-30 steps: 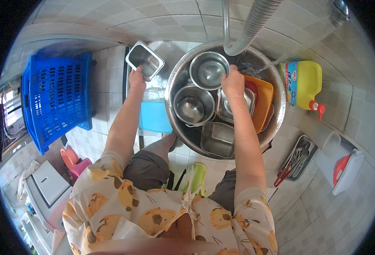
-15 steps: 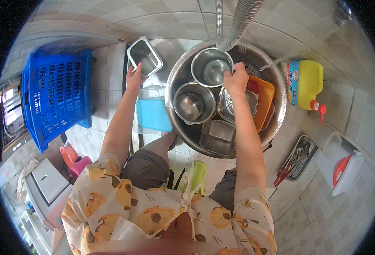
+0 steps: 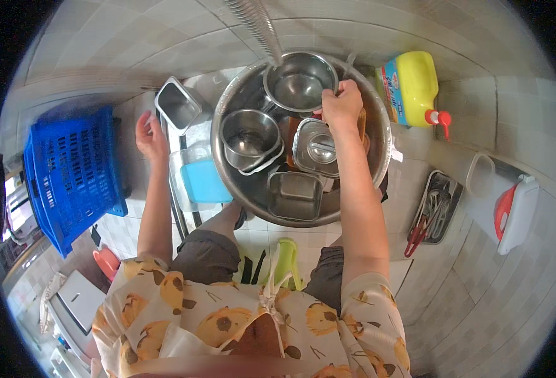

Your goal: The person is washing various metal and plastic containers, bowls, and utensils in a large metal basin under running water.

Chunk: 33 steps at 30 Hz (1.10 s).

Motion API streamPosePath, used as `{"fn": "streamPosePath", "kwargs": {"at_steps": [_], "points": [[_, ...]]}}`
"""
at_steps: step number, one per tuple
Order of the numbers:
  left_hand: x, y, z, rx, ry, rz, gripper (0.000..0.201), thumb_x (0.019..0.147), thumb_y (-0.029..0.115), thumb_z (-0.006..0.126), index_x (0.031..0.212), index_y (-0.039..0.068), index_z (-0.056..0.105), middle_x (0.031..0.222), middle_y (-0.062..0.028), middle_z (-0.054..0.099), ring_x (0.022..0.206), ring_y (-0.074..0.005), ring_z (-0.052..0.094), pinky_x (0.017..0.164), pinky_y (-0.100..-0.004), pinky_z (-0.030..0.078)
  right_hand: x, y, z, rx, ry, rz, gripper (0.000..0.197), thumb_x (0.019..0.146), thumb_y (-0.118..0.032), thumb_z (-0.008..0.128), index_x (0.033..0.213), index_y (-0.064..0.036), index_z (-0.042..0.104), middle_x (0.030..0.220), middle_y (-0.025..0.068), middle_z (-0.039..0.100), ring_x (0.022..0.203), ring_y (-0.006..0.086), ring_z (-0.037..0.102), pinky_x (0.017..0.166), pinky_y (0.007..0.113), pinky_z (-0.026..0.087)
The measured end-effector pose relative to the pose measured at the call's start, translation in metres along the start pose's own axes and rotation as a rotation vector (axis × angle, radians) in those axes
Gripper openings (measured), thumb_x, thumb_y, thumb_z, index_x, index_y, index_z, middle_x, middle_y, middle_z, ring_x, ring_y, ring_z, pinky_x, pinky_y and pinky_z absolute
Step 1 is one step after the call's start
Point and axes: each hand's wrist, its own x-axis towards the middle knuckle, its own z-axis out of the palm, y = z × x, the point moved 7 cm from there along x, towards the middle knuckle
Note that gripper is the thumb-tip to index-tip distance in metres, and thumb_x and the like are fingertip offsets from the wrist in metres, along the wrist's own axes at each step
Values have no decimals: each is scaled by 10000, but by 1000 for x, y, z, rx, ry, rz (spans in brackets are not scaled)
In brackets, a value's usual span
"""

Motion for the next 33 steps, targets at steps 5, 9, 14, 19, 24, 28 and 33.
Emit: {"fn": "streamPosePath", "kwargs": {"at_steps": [5, 9, 14, 19, 24, 28, 33], "points": [[-62, 164, 93, -17, -514, 491, 263, 809, 108, 673, 1069, 85, 644, 1006, -99, 657, 939, -248, 612, 749, -338, 513, 2, -30, -26, -106, 90, -285, 141, 765, 8, 582, 840, 31, 465, 629, 120, 565, 459, 228, 611, 369, 312, 490], [-128, 236, 171, 115, -834, 1029, 515, 715, 206, 727, 1172, 43, 556, 1128, -121, 602, 1070, -275, 562, 963, -414, 415, -9, -48, -39, -208, 133, -324, 140, 757, 6, 585, 846, 37, 482, 650, 164, 590, 498, 246, 633, 428, 352, 506], [-167, 213, 249, 240, -1314, 862, 296, 816, 303, 656, 971, 52, 626, 782, -149, 633, 776, -361, 603, 711, -441, 490, -14, -61, -43, -500, 250, -503, 178, 734, -48, 615, 862, 27, 517, 692, 232, 610, 683, 387, 640, 644, 436, 504], [-165, 205, 251, 97, -1317, 541, 295, 889, 308, 595, 830, 21, 624, 671, -191, 589, 597, -361, 528, 577, -412, 456, -12, -60, -37, -472, 209, -458, 174, 748, -101, 632, 863, 12, 565, 732, 221, 625, 753, 406, 627, 680, 455, 493], [-139, 206, 240, -370, -1148, 167, 231, 914, 210, 555, 886, -7, 629, 695, 11, 560, 693, -61, 455, 638, -272, 434, -25, -64, -12, -574, 132, -802, 304, 830, -275, 605, 1042, -57, 607, 1014, 136, 643, 950, 358, 572, 814, 442, 460], [-130, 196, 240, -587, -992, -72, 272, 928, 257, 556, 808, 25, 633, 699, 60, 546, 689, -45, 441, 645, -241, 400, -22, -66, 1, -628, 62, -951, 388, 870, -304, 551, 1164, -52, 580, 1145, 160, 604, 1059, 338, 537, 931, 413, 392], [-129, 191, 230, -616, -969, -405, 353, 938, 346, 548, 803, 38, 656, 764, 15, 610, 704, -58, 498, 667, -238, 426, 21, -41, -17, -224, -156, -356, 401, 866, -302, 569, 1176, -51, 598, 1100, 87, 641, 1009, 194, 575, 908, 307, 402]]}}
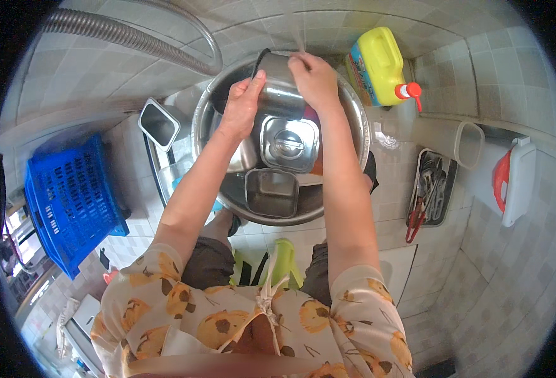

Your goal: The person is washing various metal and plastic containers, bowls, and utensils in a large metal basin under running water.

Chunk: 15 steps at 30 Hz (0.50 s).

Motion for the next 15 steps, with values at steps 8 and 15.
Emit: {"fn": "streamPosePath", "kwargs": {"at_steps": [8, 15], "points": [[8, 5, 9, -622, 253, -166, 277, 921, 289, 575, 1063, 52, 564, 1019, -50, 592, 928, -190, 563, 847, -345, 455, -1, 6, -11, 286, 329, -84, 431, 905, -283, 474, 1199, 20, 559, 1185, 222, 566, 1129, 330, 513, 989, 381, 363], [21, 15, 14, -631, 262, -132, 383, 907, 213, 581, 1189, -24, 474, 1171, -117, 543, 1058, -214, 516, 951, -381, 400, -30, -57, -5, -173, 352, -269, 706, 741, -411, 723, 1236, 28, 477, 1114, 282, 571, 1072, 382, 535, 928, 399, 415]]}}
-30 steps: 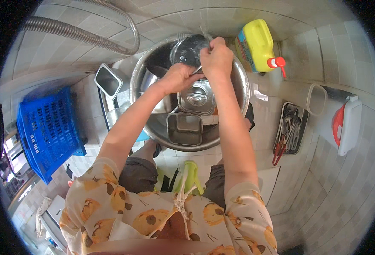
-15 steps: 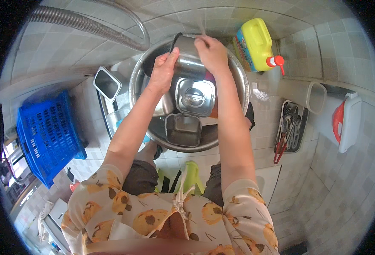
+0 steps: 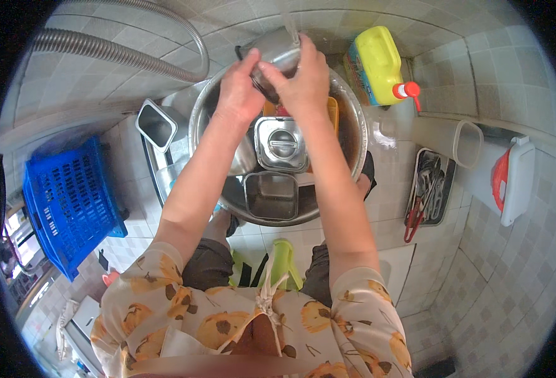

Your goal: The person is washing various metal and plastic containers, bowls, and utensils in a large metal basin under running water.

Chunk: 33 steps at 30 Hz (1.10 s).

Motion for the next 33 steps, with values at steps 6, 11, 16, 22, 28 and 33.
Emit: {"fn": "streamPosePath", "kwargs": {"at_steps": [6, 11, 16, 22, 28, 33], "points": [[-47, -7, 54, 1191, -464, 774, 193, 898, 175, 520, 902, 1, 602, 835, -183, 666, 815, -315, 657, 688, -408, 499, -3, 93, 1, 675, -137, 716, 650, 838, -528, 606, 1162, 34, 562, 1062, 147, 622, 969, 250, 590, 879, 352, 446], [-54, -27, 75, 1840, -709, 855, 264, 902, 255, 525, 789, 28, 598, 654, -192, 614, 657, -390, 616, 632, -480, 494, 2, 94, -7, 940, -105, 566, 609, 943, -505, 450, 1305, -15, 442, 1256, 101, 511, 1157, 199, 471, 948, 354, 404], [-49, -8, 77, 1999, -850, 885, 362, 916, 329, 495, 742, 40, 627, 649, -165, 622, 671, -370, 624, 619, -460, 498, -3, 66, -5, 1253, -349, 540, 579, 953, -514, 410, 1375, -120, 374, 1337, 77, 435, 1240, 236, 403, 991, 455, 372], [-47, -23, 47, 2097, -1076, 650, 405, 887, 430, 524, 825, 46, 636, 809, -157, 653, 798, -343, 632, 717, -432, 498, -7, 79, -7, 739, -382, 560, 720, 713, -239, 657, 1367, -101, 390, 1144, 92, 550, 1014, 235, 549, 810, 455, 471], [-32, -13, 27, 2574, -1211, 525, 382, 826, 383, 595, 1045, 78, 661, 1106, -146, 623, 1149, -316, 506, 1047, -445, 299, -17, 82, -6, 686, -418, 688, 657, 722, -154, 610, 1343, -63, 413, 1114, 97, 558, 961, 203, 563, 724, 387, 509], [-24, -12, 46, 2684, -1123, 334, 841, 641, 316, 723, 1389, 114, 395, 1479, -184, 257, 1386, -338, 207, 1117, -527, 157, -18, 62, 7, 729, -427, 673, 589, 736, -41, 510, 1316, -22, 410, 1099, 117, 553, 937, 209, 576, 681, 357, 540]]}}
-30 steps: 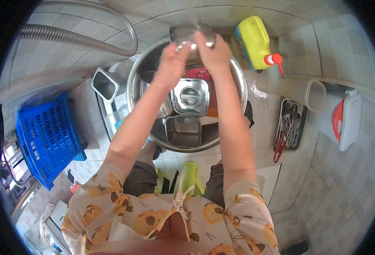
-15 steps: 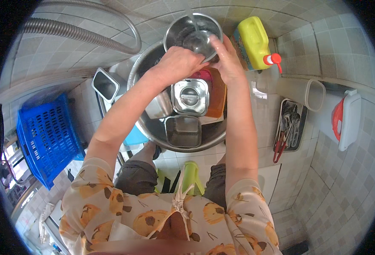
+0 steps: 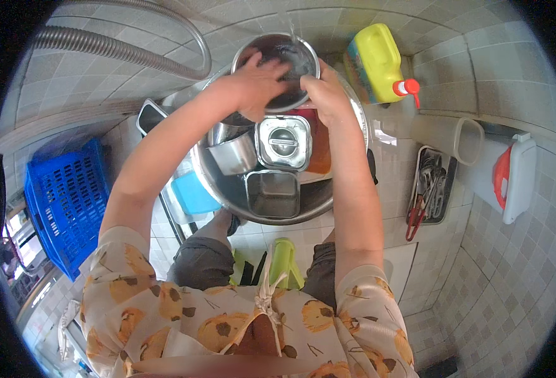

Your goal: The person is washing various metal and plastic containers, bowls, and utensils in a large metal basin under running water.

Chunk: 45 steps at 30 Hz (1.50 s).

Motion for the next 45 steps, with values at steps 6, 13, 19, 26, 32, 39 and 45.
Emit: {"fn": "streamPosePath", "kwargs": {"at_steps": [6, 13, 19, 26, 32, 39, 45], "points": [[9, 7, -10, -409, 148, 93, 954, 670, 394, 708, 1441, 58, 256, 1518, -164, 163, 1398, -351, 167, 1109, -562, 146, -3, -9, 7, -10, 26, -22, 482, 766, 29, 418, 1246, 21, 461, 1045, 146, 568, 920, 235, 584, 714, 360, 541], [-5, 8, -9, 29, 88, -164, 541, 765, 480, 640, 1097, 53, 644, 1226, -152, 570, 1158, -259, 519, 1105, -444, 188, -5, -21, -28, -228, 261, 6, 362, 792, -108, 465, 1126, 31, 477, 1012, 178, 592, 775, 319, 656, 523, 390, 554], [-44, -19, 14, -765, 1204, -298, 535, 839, 391, 628, 1179, -17, 558, 1104, -218, 600, 1009, -314, 605, 919, -489, 401, -15, -24, -55, -373, 263, 204, 318, 822, -128, 459, 1053, 88, 493, 911, 230, 621, 577, 292, 662, 487, 367, 541], [29, -23, 65, -2134, 343, -228, 281, 915, 138, 532, 1113, -60, 552, 979, -149, 640, 808, -217, 657, 614, -308, 575, -29, -70, -9, -1091, 317, -305, 473, 815, -97, 493, 1247, 86, 430, 1043, 312, 591, 877, 355, 652, 766, 408, 525], [-5, -54, 41, -1131, 1346, -179, 505, 821, -68, 491, 1312, 32, 432, 1084, -214, 620, 981, -322, 631, 831, -359, 527, -1, -19, -36, -905, 131, -261, 654, 796, -133, 590, 1378, 6, 328, 1169, 261, 564, 1115, 370, 538, 938, 422, 422], [-36, -45, 37, -841, 1469, -363, 623, 785, -67, 556, 1362, 94, 385, 1282, -201, 500, 1148, -376, 513, 950, -389, 444, 1, 0, -7, -1074, 156, -360, 552, 784, -72, 596, 1297, -50, 394, 1024, 264, 605, 932, 430, 585, 832, 452, 470], [-62, -27, 29, -600, 1561, -197, 690, 743, -59, 594, 1382, 16, 346, 1400, -241, 359, 1241, -408, 421, 1004, -422, 401, 7, 21, -5, -1081, 191, -335, 414, 779, -137, 617, 1166, -45, 502, 942, 249, 632, 921, 416, 595, 799, 483, 474]]}}
